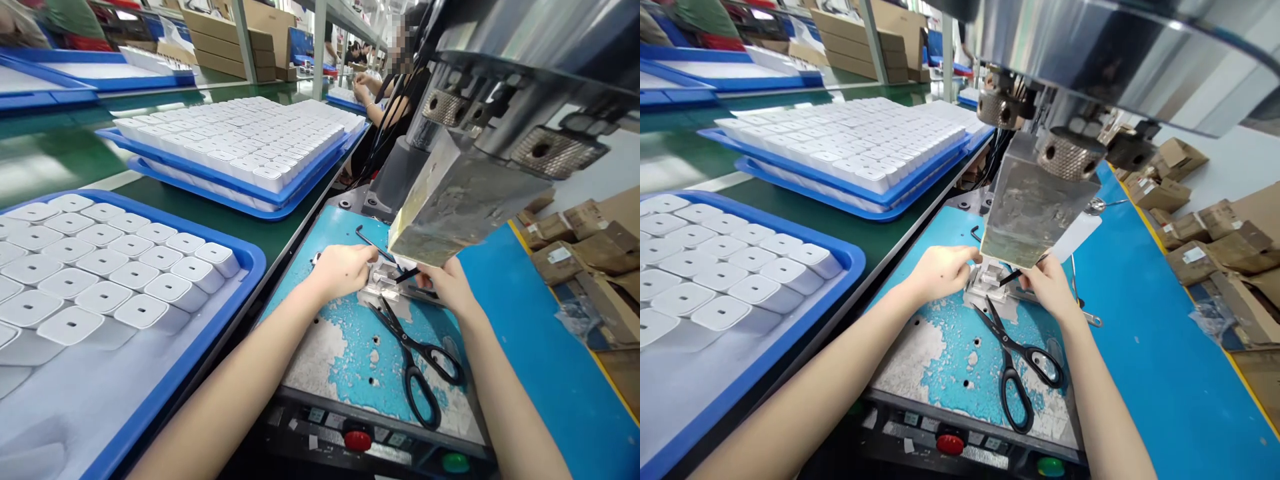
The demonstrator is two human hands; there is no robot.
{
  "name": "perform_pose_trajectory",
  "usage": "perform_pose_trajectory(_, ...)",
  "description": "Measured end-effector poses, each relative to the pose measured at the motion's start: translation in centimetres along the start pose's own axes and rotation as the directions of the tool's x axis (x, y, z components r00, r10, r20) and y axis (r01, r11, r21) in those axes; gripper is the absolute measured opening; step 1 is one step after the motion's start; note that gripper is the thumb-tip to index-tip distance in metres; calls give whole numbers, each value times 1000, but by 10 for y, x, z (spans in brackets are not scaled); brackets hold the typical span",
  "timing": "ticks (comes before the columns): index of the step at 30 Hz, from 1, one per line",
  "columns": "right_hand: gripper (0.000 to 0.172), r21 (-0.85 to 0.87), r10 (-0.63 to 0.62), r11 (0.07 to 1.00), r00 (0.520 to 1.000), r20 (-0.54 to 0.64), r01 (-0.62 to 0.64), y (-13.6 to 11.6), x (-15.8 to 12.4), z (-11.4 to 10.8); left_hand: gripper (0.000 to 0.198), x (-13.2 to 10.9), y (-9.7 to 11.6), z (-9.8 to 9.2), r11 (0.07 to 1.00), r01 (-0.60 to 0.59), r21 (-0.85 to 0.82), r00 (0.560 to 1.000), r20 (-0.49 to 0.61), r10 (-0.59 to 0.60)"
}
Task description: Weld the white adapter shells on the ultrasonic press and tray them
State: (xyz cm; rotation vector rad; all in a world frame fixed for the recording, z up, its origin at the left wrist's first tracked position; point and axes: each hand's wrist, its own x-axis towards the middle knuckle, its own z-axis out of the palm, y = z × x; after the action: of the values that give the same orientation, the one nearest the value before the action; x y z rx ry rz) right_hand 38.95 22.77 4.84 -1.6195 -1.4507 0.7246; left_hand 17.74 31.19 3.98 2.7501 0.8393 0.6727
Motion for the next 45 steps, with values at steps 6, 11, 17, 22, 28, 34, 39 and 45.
perform_pose_trajectory(6, 27, -48, -47, 998, 998, 35, 49, 2, 1, 18, 34, -2, -1, 2, 1000, -23, 10, 999, -38, 23)
perform_pose_trajectory(11, 16, 75, -102, 993, 987, 124, 93, 2, 2, 25, 33, -3, -3, 3, 999, -2, 44, 1000, -23, 3)
perform_pose_trajectory(17, 10, -107, -201, 970, 969, 145, 218, -7, 1, 7, 34, -3, -5, 3, 999, -31, 42, 999, -37, 33)
perform_pose_trajectory(22, 8, -146, -213, 953, 930, 298, 265, -10, -1, -5, 34, -2, -4, 1, 997, -28, 69, 1000, -10, 29)
perform_pose_trajectory(28, 14, -330, -249, 879, 921, 299, 344, -20, -4, -5, 35, -1, -2, -1, 998, -26, 57, 999, 31, 24)
perform_pose_trajectory(34, 18, -460, -176, 831, 932, 317, 313, -33, -11, -7, 35, -1, -5, 0, 997, -29, 68, 999, 48, 26)
perform_pose_trajectory(39, 17, -461, -192, 821, 923, 335, 338, -37, -12, -5, 34, 0, -6, 1, 997, -31, 72, 998, 60, 27)
perform_pose_trajectory(45, 28, -454, -217, 805, 903, 372, 381, -36, -7, -5, 34, 0, -6, 1, 996, -46, 72, 997, 59, 42)
